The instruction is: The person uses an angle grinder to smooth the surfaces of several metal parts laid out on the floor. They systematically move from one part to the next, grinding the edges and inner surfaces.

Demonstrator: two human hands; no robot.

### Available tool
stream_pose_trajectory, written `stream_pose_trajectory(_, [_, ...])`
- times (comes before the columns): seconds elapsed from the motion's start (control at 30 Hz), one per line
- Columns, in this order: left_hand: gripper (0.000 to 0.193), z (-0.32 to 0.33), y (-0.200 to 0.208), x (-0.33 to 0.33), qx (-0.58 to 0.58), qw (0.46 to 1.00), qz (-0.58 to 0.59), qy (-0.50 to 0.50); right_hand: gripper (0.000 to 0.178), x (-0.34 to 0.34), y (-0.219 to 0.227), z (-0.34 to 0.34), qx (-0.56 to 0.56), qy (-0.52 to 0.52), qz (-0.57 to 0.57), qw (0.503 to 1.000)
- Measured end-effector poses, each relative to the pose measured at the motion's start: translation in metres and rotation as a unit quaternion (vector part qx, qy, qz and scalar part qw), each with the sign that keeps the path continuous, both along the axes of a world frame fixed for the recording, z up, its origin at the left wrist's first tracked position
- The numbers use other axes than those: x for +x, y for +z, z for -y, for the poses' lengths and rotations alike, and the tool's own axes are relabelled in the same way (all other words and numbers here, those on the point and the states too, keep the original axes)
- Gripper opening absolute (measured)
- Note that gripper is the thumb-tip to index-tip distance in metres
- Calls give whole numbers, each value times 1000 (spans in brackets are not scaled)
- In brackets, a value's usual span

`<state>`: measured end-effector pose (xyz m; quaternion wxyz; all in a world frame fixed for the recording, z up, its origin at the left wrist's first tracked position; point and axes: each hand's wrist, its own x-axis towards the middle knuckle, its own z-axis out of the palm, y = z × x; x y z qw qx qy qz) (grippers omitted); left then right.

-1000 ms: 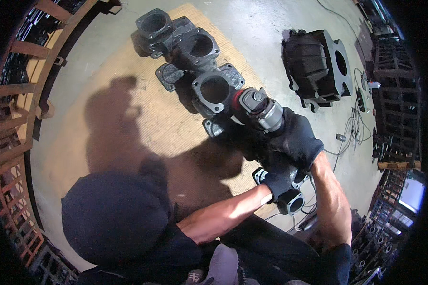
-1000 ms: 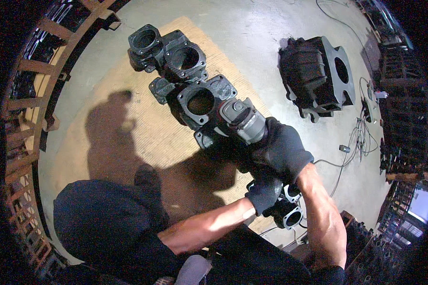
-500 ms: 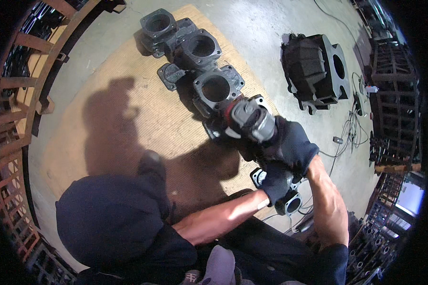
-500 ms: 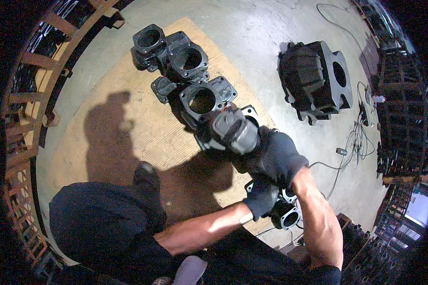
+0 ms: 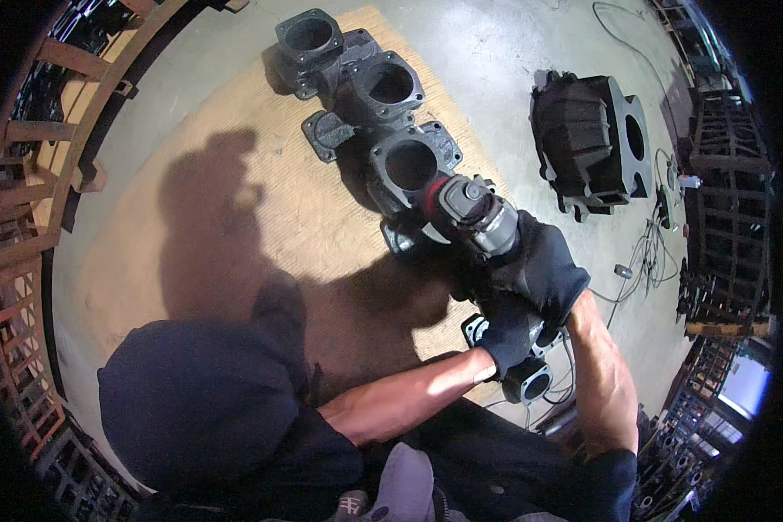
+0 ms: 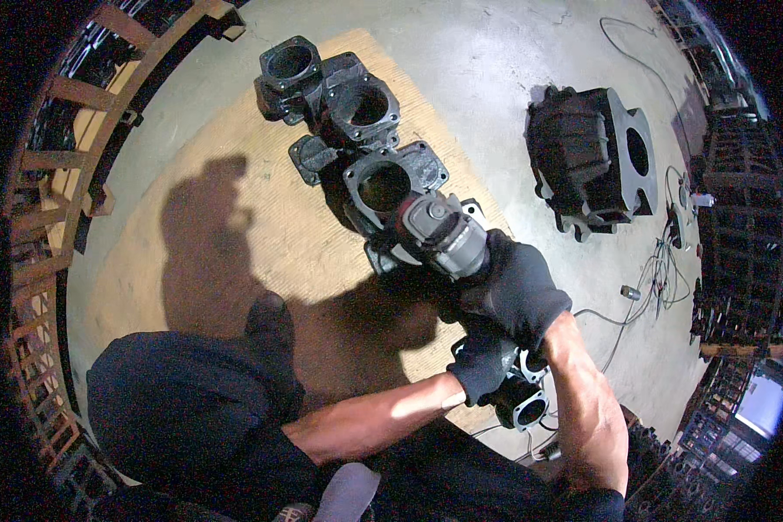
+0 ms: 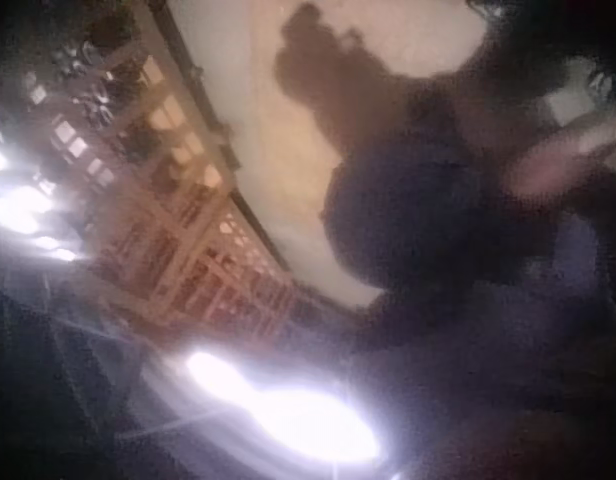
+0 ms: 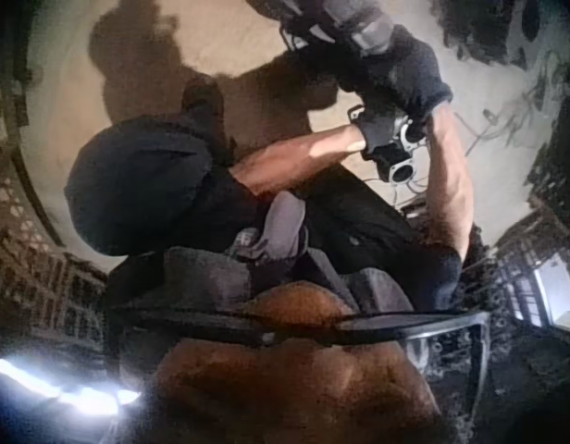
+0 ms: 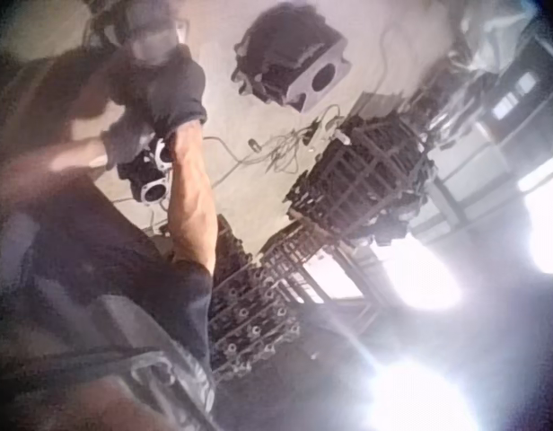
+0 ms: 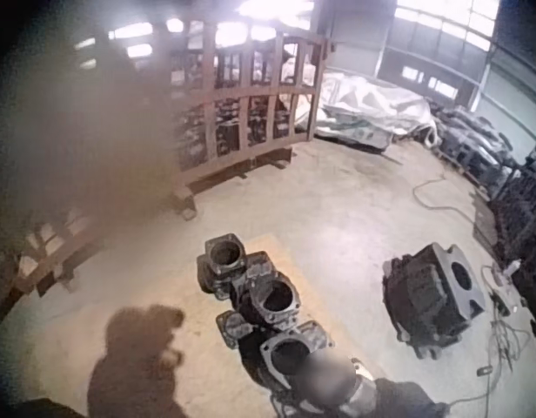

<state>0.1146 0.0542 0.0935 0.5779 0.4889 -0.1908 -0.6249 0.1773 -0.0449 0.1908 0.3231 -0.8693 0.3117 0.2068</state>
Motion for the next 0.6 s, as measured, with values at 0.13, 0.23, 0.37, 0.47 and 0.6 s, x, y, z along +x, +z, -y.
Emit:
stream_pose_trajectory(0.13, [43,-11,8,5,24,997,79,-9,64,7,-7,0,-18,42,-11,999])
stream_pose_trajectory(0.23, [44,-13,-14,-19,17,995,99,12,65,8,-4,-7,2,46,-14,999])
stream_pose_trajectory(0.37, [50,-11,-73,-61,-3,982,188,30,71,11,-4,-6,-17,39,-18,999])
stream_pose_trajectory(0.47, [52,-6,-37,-35,-9,987,162,-11,74,5,-5,0,-20,36,-43,998])
stream_pose_trajectory(0.6, [53,-14,-1,-5,10,995,94,16,68,13,-2,-5,-3,39,1,999])
